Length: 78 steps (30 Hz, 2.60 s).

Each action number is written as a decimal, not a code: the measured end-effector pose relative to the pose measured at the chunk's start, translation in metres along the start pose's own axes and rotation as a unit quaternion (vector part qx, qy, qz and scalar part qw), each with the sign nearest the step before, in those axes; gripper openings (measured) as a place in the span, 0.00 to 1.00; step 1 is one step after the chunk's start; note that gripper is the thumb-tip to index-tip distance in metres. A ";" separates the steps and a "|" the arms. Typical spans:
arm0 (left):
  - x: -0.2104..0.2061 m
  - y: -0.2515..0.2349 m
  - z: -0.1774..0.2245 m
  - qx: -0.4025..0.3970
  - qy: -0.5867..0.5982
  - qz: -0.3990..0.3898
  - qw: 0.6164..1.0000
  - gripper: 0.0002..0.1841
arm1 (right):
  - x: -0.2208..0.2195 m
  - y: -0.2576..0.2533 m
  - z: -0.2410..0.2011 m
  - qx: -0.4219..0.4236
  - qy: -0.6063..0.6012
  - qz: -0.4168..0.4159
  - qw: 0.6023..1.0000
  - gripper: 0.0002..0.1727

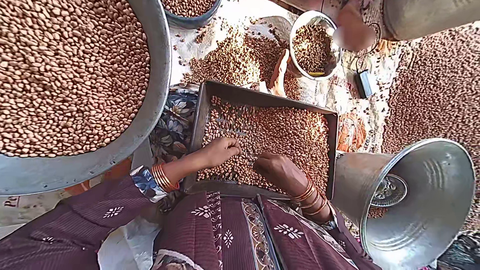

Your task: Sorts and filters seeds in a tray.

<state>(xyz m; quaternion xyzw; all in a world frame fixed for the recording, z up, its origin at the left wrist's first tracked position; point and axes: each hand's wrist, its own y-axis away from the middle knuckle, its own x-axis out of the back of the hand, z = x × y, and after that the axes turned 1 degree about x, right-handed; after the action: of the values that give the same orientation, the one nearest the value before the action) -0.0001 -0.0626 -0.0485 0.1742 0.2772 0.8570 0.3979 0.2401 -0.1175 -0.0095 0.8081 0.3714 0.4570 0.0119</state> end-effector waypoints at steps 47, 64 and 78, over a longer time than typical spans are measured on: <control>0.045 0.015 0.011 -0.114 -0.483 0.206 0.844 0.08 | -0.006 -0.093 0.033 -0.036 0.088 0.157 0.983 0.06; 0.066 -0.001 0.040 -0.025 -0.447 0.124 0.885 0.10 | -0.022 -0.111 0.012 0.050 0.042 0.139 0.988 0.05; 0.036 0.002 0.035 0.023 -0.690 0.066 0.720 0.08 | -0.015 -0.109 -0.001 -0.042 0.053 0.062 0.996 0.10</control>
<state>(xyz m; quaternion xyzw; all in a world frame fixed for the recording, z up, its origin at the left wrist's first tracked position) -0.0051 -0.0237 -0.0172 0.7445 -0.0671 0.5166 0.4175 0.1704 -0.0479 -0.0587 0.8028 0.3013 0.5145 -0.0025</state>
